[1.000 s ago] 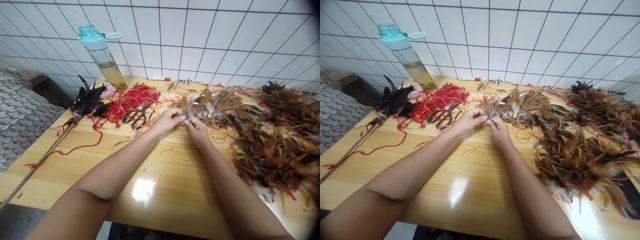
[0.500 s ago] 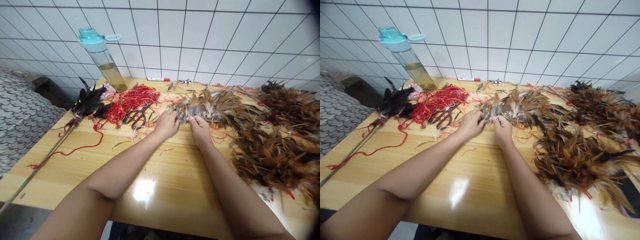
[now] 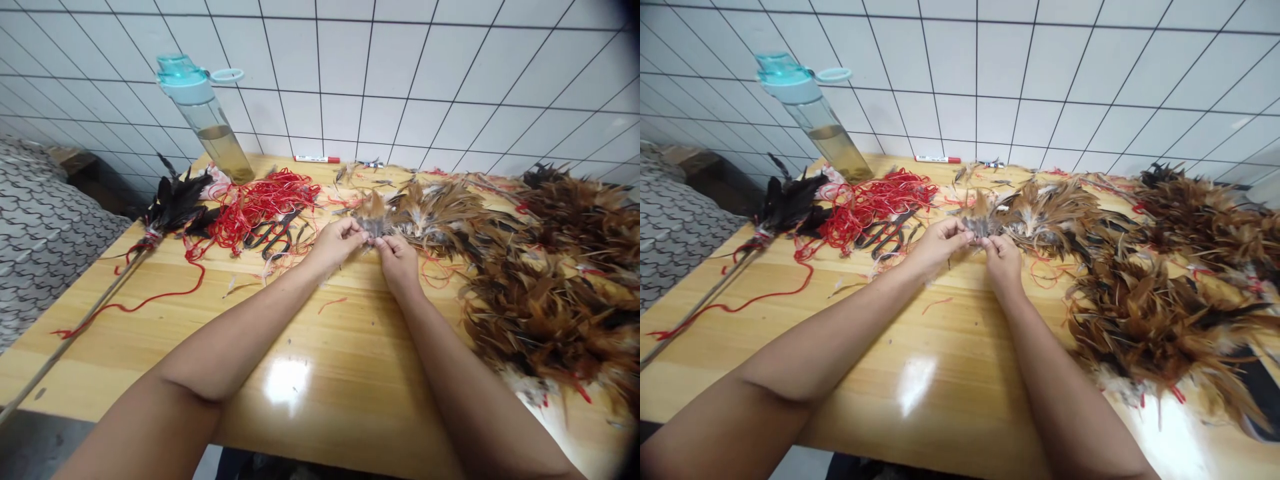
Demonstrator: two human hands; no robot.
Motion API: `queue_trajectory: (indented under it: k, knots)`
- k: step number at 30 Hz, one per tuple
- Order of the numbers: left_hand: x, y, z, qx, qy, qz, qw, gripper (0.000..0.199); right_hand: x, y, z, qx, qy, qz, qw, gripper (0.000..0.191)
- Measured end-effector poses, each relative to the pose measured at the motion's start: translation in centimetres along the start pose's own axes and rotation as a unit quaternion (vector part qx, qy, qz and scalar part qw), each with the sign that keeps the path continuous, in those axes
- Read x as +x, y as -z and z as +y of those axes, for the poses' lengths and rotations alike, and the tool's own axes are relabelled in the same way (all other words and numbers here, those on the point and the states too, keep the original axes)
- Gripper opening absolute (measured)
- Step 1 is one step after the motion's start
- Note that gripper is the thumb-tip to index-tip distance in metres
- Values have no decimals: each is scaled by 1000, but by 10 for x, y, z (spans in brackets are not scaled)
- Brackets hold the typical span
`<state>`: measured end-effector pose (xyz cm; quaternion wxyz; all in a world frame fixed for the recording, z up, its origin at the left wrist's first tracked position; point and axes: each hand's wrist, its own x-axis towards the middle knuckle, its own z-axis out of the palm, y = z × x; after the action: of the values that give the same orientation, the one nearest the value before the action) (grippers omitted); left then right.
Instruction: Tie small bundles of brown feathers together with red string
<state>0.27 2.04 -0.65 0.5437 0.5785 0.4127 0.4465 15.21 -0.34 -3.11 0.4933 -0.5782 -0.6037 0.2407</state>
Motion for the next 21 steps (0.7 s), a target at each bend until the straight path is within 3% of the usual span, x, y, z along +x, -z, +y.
queue_trajectory:
  k: [13, 21]
  knots:
    - [0, 0, 1, -3, -13, 0, 1000, 12, 1, -2, 0, -12, 46, -37, 998, 23]
    - [2, 4, -5, -87, 26, -65, 994, 21, 0, -3, 3, 9, 73, -87, 994, 23]
